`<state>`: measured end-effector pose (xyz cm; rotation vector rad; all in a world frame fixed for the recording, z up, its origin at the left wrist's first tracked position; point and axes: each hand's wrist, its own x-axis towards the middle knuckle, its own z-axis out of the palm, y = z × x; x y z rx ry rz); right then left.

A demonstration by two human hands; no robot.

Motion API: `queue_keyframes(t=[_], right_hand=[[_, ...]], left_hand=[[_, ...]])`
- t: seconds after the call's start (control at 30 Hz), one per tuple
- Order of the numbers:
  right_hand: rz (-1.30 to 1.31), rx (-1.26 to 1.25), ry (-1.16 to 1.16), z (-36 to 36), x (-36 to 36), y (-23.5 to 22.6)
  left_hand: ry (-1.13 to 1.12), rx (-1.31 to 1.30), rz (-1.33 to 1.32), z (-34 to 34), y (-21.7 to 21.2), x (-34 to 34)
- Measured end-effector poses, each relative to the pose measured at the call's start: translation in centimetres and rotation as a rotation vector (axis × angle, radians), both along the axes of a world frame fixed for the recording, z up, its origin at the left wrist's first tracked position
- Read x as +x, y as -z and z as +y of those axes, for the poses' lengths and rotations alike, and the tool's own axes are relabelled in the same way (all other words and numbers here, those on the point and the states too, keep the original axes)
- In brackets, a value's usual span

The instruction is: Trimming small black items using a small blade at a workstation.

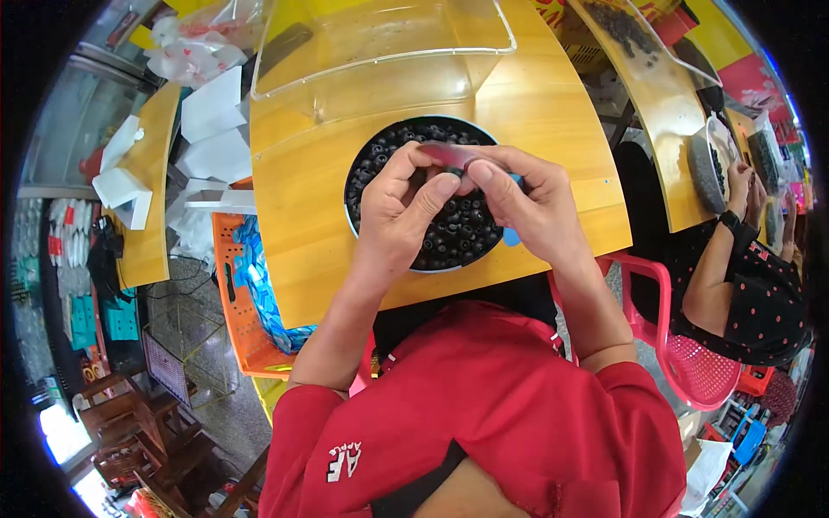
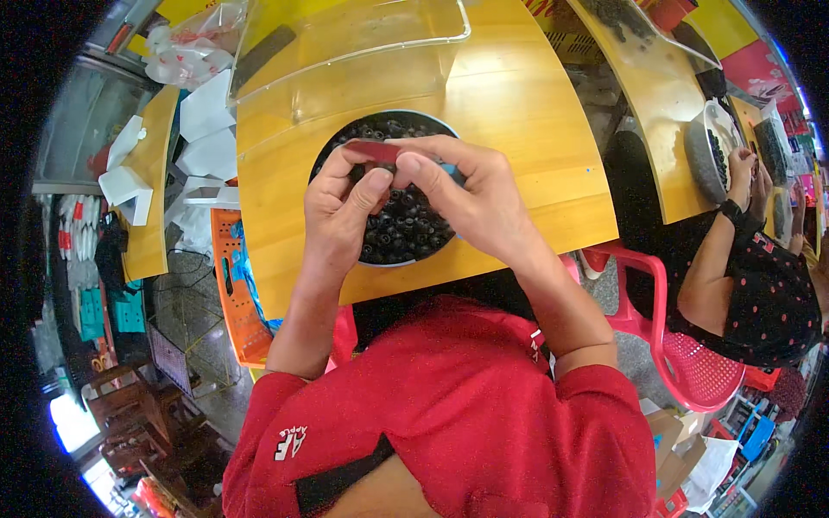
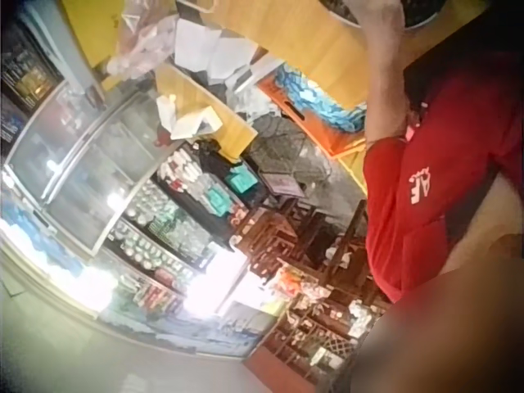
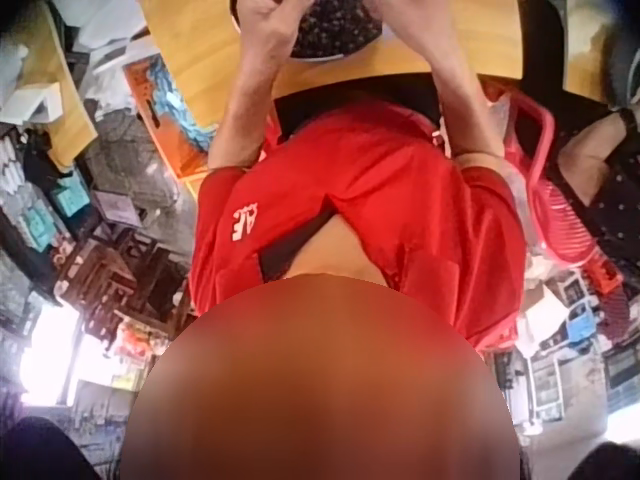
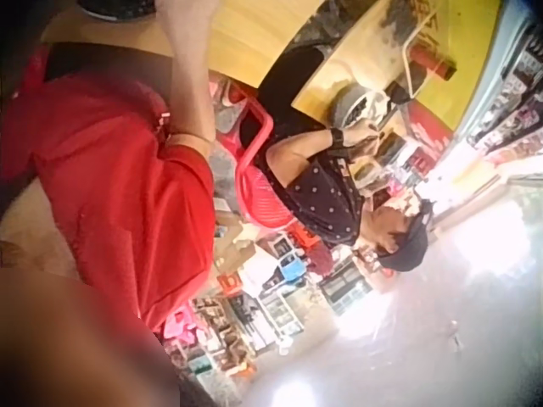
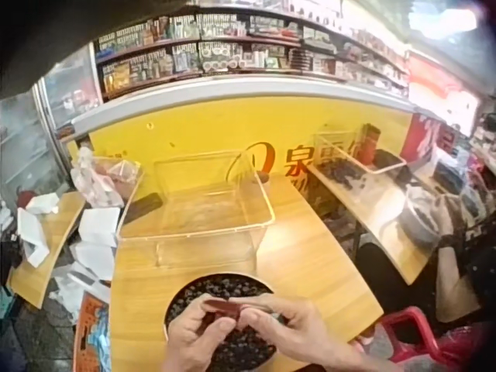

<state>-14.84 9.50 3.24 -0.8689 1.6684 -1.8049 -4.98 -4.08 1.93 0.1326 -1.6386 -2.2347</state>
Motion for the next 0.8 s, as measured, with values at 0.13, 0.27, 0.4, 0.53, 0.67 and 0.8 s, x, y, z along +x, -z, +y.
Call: queue_keyframes(t=[0.13, 0.27, 0.4, 0.53, 0.67, 0.8], right_hand=[[-0.08, 0.06, -0.015, 0.4, -0.3, -0.1], [-0.065, 0.055, -0.026, 0.6, -0.4, -0.7], [-0.028, 0.001, -0.044, 0.8, -0.4, -0.7], [-0.072, 0.017, -0.066, 0.8, -0.3, -0.6], [-0.153, -0.013, -0.09, 0.7, -0.5, -0.3], [-0.204, -0.001, -0.087, 0.6, -0.4, -0.2]], left_hand=[[0.001, -0.049, -0.028, -0.2, 0.2, 0.1], [-0.023, -0.094, -0.05, -0.3, 0.4, -0.1], [-0.005, -0.104, -0.075, -0.2, 0.0, -0.2], [-0.018, -0.089, -0.022, -0.3, 0.7, 0.0], [-0.005, -0.02, -0.016, -0.3, 0.7, 0.3], [0.036, 0.061, -0.003, -0.4, 1.1, 0.3]])
